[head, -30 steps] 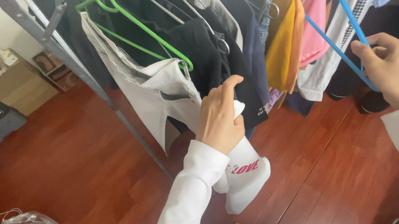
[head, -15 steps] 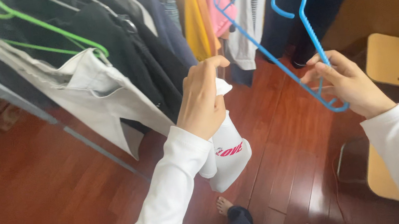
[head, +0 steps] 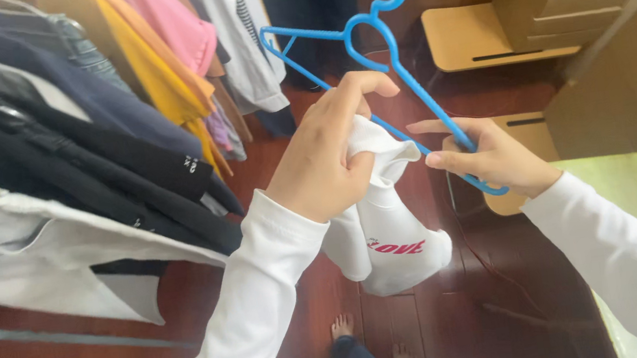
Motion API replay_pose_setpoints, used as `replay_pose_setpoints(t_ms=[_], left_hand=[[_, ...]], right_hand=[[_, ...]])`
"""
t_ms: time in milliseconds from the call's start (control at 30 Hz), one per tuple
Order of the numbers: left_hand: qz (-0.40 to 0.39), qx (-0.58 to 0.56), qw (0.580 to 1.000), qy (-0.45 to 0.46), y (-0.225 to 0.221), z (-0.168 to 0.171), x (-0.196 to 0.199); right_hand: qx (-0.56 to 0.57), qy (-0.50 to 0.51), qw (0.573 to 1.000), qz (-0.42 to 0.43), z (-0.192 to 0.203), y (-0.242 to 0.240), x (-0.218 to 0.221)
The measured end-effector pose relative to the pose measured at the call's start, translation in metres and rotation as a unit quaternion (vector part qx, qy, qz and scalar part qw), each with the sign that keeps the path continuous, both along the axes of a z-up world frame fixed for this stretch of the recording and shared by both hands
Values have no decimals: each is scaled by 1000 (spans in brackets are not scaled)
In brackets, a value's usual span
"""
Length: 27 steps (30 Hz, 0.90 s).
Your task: The person holds up a white t-shirt, hangs it on a blue plastic hanger, and places the hanger onto a clothing rack. Then the person clears a space on a green table by moving aside several stacks of clear plastic bags.
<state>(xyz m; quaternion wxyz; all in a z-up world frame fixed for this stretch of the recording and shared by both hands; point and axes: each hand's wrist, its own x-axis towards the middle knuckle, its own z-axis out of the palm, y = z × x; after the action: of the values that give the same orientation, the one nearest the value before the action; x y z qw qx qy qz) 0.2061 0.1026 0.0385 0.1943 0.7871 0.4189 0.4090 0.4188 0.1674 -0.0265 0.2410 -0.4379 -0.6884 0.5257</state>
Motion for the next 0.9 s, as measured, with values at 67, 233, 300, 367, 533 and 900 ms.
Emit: replay_pose_setpoints(t_ms=[67, 233, 300, 367, 533, 900], left_hand=[[-40, -3, 999, 11, 8, -1, 9], [-114, 17, 993, 14, 37, 4, 24], [-127, 42, 991, -14, 53, 8, 28], [-148, 47, 988, -14, 63, 13, 32], [-169, 52, 984, -6, 90, 9, 41], [-96, 247, 963, 54, 142, -47, 82]], right_hand=[[37, -10, 999, 1, -9, 2, 10], [14, -59, 994, -90, -13, -3, 29], [-77, -3, 985, -155, -14, -6, 32], [-42, -16, 986, -160, -18, -7, 39], [5, -131, 964, -230, -17, -23, 58], [-60, -52, 914, -398, 4, -122, 71]])
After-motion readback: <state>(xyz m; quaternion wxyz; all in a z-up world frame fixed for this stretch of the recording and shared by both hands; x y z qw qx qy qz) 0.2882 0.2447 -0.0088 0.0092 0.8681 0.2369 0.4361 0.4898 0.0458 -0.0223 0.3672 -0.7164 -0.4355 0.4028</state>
